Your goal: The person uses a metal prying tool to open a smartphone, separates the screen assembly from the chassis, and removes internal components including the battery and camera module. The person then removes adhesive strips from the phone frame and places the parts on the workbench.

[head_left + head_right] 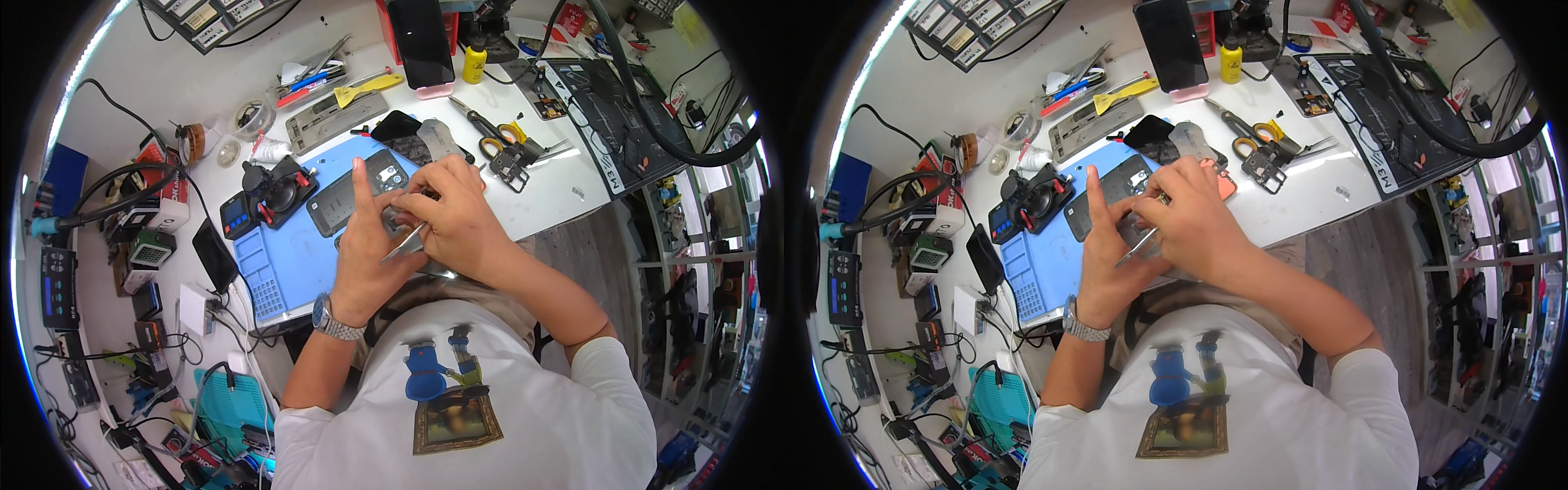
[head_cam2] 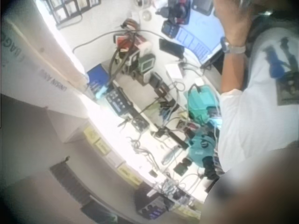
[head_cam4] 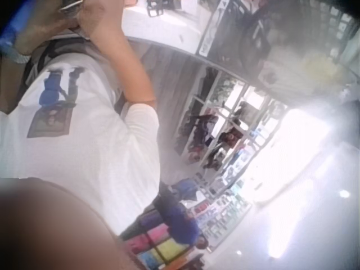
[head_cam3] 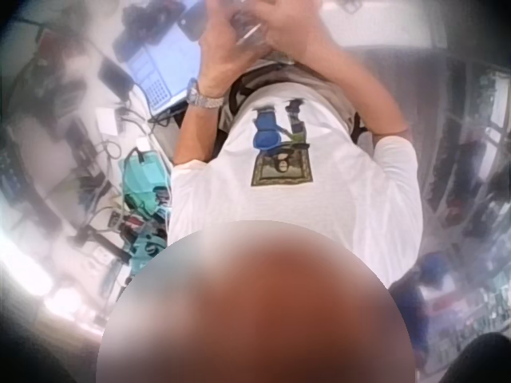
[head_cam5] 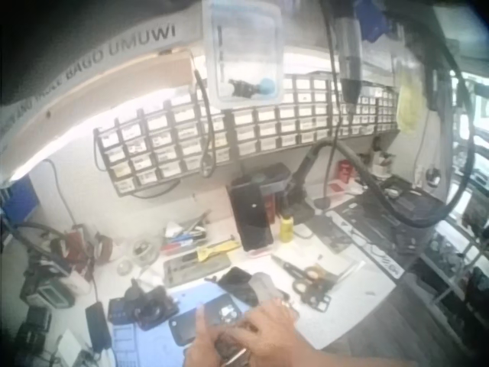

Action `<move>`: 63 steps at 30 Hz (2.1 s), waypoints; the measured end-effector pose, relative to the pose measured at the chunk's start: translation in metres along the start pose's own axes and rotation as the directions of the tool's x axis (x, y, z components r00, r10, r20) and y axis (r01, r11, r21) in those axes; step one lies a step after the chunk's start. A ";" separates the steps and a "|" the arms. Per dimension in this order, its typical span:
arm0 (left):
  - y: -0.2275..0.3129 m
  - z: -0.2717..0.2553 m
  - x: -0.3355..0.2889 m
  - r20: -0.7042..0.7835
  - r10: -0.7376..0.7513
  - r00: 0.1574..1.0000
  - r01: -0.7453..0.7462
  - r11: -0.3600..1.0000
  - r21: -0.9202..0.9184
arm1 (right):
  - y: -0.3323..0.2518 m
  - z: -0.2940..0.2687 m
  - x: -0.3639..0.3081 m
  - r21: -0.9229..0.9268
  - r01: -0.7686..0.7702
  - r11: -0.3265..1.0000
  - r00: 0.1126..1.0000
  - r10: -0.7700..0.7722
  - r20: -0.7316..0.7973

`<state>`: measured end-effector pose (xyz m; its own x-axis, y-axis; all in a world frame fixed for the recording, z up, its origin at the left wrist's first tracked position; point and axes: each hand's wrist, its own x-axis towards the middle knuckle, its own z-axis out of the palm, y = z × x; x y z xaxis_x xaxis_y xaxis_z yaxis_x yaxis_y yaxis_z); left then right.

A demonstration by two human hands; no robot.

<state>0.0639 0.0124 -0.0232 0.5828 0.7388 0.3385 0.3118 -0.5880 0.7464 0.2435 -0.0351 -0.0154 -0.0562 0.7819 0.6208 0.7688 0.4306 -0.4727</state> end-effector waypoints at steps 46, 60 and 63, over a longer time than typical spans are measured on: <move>-0.010 0.005 -0.021 -0.180 -0.066 0.981 0.070 0.997 0.016 | -0.020 -0.008 0.000 -0.118 -0.122 0.985 0.990 0.129 0.055; -0.009 0.012 -0.024 -0.242 0.036 0.970 -0.004 0.991 0.132 | -0.004 0.020 -0.003 0.025 -0.139 0.990 0.990 0.139 -0.013; -0.010 0.012 -0.026 -0.249 0.021 0.968 0.011 0.992 0.126 | -0.002 0.022 -0.004 0.027 -0.110 0.994 0.994 0.109 0.014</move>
<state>0.0549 -0.0046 -0.0460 0.3841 0.7853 0.4856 0.4108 -0.6164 0.6718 0.2279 -0.0288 -0.0310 0.0191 0.8308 0.5563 0.7531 0.3540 -0.5546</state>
